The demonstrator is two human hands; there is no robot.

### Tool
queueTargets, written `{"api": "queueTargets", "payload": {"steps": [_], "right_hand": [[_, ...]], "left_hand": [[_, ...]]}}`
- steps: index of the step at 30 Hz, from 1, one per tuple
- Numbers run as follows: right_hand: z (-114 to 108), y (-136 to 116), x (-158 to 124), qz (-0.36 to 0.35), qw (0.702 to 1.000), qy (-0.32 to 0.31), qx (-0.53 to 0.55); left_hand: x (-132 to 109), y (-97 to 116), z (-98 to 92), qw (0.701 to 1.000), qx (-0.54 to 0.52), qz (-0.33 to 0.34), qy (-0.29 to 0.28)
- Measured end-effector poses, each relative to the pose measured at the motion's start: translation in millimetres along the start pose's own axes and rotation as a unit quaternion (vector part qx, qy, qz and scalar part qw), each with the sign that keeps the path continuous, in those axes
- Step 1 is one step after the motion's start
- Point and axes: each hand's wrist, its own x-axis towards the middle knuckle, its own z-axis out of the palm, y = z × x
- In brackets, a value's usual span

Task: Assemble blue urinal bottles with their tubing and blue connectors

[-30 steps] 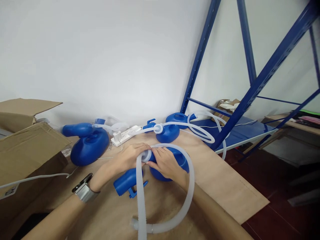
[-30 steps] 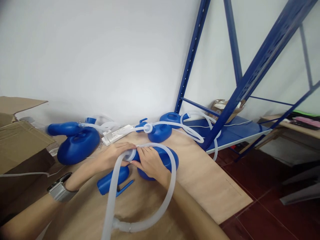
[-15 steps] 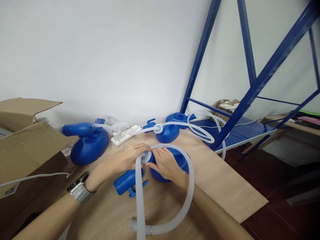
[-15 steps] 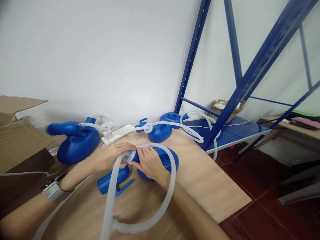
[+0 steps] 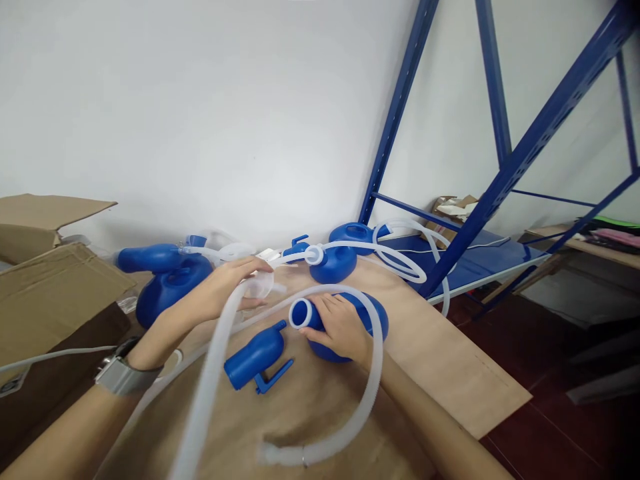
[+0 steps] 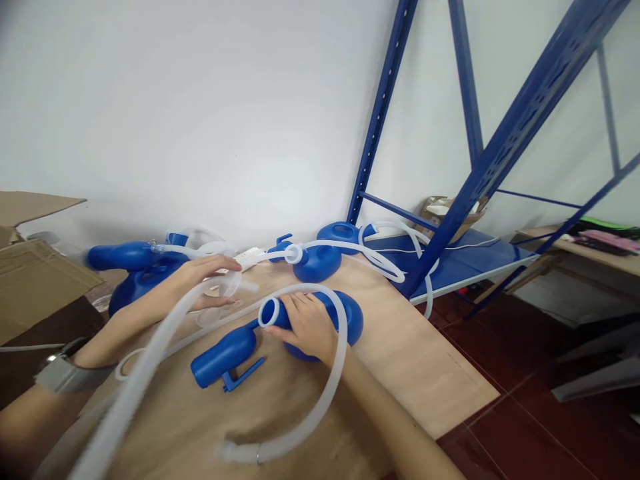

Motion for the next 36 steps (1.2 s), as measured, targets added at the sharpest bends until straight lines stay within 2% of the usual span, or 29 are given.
{"api": "queueTargets", "payload": {"steps": [2, 5, 8, 10, 12, 16, 18, 22, 28, 30, 33, 36], "right_hand": [[-0.2, 3.4, -2.3, 0.006, 1.0, 0.003, -0.01], [-0.9, 3.3, -4.0, 0.005, 1.0, 0.002, -0.012], [-2.4, -0.1, -4.5, 0.011, 1.0, -0.002, -0.008], [-2.8, -1.6, -4.9, 0.017, 1.0, -0.005, -0.006], [-2.1, -1.6, -5.4, 0.016, 1.0, -0.003, -0.002], [0.3, 1.7, -6.1, 0.006, 1.0, 0.005, 0.008], [1.3, 3.7, -6.4, 0.003, 1.0, 0.003, 0.013], [3.9, 6.4, -6.6, -0.006, 1.0, -0.005, 0.009], [7.5, 6.5, -7.0, -0.021, 1.0, -0.001, 0.009], [6.2, 6.9, -7.1, -0.021, 1.0, -0.003, 0.013], [2.4, 9.2, -6.6, -0.032, 0.999, -0.006, 0.02], [-0.5, 11.4, -5.3, -0.03, 0.999, -0.006, 0.022]], "left_hand": [[-5.1, -9.8, 8.1, 0.998, 0.068, -0.011, -0.015], [-11.3, -19.9, 36.0, 0.991, 0.105, 0.007, -0.079], [-12.6, -17.6, 58.8, 0.988, 0.138, 0.025, -0.064], [-10.5, -5.2, 63.3, 0.989, 0.144, 0.024, -0.033], [-7.8, 15.3, 62.4, 0.993, 0.114, 0.016, -0.005], [-3.4, 59.7, 64.6, 1.0, 0.014, 0.008, -0.022], [-1.2, 72.0, 69.5, 1.0, -0.006, -0.005, -0.026], [5.6, 71.8, 77.1, 0.999, 0.006, -0.019, -0.031], [18.0, 57.1, 77.4, 0.998, 0.008, 0.025, -0.057], [20.0, 58.3, 72.5, 0.997, -0.021, 0.033, -0.065], [19.7, 64.6, 58.3, 0.996, -0.066, 0.005, -0.067], [14.2, 69.6, 42.5, 0.994, -0.056, 0.003, -0.095]]}}
